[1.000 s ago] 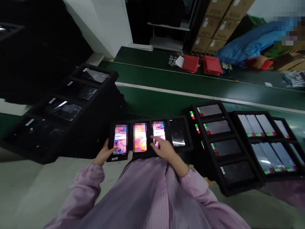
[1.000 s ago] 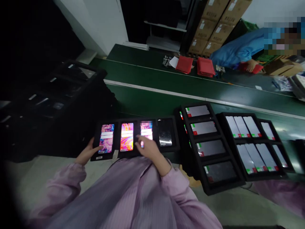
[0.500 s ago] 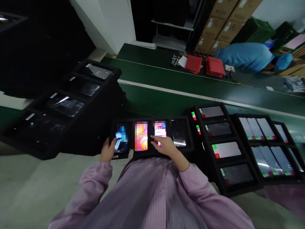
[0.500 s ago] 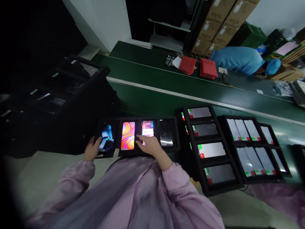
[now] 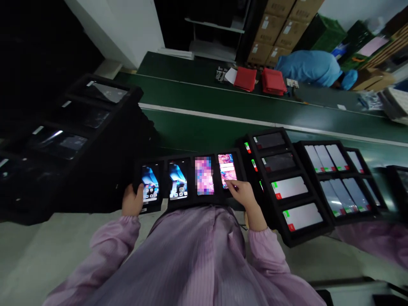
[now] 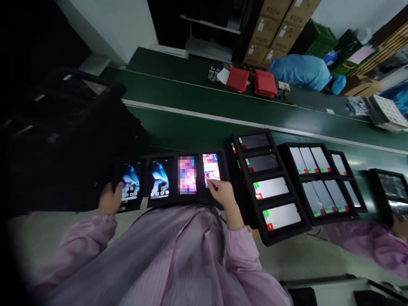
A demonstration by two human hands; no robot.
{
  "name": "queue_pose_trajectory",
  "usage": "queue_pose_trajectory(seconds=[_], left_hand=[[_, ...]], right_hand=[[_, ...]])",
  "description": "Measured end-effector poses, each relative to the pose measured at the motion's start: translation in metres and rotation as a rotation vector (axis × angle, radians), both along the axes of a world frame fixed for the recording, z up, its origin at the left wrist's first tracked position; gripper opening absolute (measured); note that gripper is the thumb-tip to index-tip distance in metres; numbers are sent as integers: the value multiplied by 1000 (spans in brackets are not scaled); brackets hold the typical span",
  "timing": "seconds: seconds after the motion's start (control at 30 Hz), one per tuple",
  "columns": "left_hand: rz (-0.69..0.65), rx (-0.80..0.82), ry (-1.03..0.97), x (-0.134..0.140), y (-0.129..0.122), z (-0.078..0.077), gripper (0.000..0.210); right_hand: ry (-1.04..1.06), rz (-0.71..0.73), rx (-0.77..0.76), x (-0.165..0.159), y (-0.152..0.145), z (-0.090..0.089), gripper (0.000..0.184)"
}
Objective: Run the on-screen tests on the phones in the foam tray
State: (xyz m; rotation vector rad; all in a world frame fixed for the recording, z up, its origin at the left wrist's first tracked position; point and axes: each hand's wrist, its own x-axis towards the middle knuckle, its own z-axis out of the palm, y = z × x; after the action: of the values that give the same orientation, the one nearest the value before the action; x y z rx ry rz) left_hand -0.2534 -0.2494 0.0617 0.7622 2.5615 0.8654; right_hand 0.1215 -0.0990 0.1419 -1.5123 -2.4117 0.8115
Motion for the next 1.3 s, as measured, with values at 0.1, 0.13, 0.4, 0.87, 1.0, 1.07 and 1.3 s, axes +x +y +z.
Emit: queue_pose_trajectory(seconds=[0.1,0.13,0.4,0.87,1.0,1.07,1.3], left_hand=[[-20,-2,29,-2,1,-2,44],[-22,1,35,-2,1,-3,44],[14,46,12,-4,3,-8,42],[107,104,-486,-8,-28,4,55],[-1,112,-523,-10,-38,0,75],[-33,87,-510,-11,-38,0,82],[-73,-1,-413,-12,-24,10,79]], right_hand=[[-23,-28,1,13,3,-2,30],[-26,-56,9,13,6,-3,30],[52,130,-6,-52,-4,-5,33],[-77,725,-115,-120,-39,-12,32],[-122,638,-142,-128,-38,-11,37],[-108,603,-154,-129,-38,-11,38],[151,446,-160,-92,-27,-16,35]])
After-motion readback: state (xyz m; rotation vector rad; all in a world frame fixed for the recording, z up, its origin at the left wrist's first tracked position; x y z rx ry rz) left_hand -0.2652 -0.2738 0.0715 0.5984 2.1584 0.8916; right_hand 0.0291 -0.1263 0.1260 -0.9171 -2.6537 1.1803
